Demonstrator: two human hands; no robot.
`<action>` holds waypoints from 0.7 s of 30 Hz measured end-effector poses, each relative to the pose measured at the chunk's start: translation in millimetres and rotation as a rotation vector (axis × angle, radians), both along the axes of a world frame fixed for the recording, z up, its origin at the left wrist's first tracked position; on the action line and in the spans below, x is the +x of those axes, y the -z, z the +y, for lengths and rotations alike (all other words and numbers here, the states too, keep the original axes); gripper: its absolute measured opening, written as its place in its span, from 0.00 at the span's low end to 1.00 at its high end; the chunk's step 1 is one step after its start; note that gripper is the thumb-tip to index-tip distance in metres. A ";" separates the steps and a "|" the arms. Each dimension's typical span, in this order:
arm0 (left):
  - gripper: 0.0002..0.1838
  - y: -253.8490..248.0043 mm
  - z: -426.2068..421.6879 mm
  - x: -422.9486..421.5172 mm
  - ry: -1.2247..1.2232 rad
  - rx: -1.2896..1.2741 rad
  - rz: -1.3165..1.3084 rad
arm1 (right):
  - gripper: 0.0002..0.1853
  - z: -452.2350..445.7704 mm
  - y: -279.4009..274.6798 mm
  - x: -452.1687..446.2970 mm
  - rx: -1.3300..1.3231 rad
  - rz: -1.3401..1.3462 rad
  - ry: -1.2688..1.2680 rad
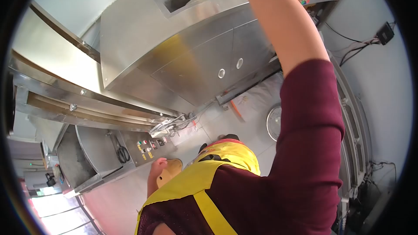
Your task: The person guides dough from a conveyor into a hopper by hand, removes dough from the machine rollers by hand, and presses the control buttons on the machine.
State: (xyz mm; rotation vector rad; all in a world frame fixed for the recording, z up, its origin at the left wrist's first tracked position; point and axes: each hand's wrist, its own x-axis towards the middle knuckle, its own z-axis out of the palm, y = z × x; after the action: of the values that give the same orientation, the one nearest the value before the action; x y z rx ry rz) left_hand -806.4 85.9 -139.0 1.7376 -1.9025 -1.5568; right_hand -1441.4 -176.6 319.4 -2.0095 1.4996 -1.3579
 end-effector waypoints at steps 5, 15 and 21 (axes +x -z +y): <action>0.15 -53.0 -48.6 -22.5 0.059 -0.197 0.002 | 0.52 46.1 24.0 -26.4 0.022 -0.013 0.303; 0.10 -262.3 -92.2 -169.8 0.282 -0.731 0.238 | 0.33 86.0 33.9 -67.1 -0.223 0.359 0.572; 0.09 -362.8 -115.7 -250.4 0.194 -1.320 0.306 | 0.28 38.9 6.3 -92.1 -0.254 0.223 0.507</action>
State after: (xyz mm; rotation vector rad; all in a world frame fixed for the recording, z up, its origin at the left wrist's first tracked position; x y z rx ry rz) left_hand -1056.8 -29.8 223.8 0.6856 -2.0953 -0.2542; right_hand -1533.5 -137.7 313.1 -2.0681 2.1434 -1.6196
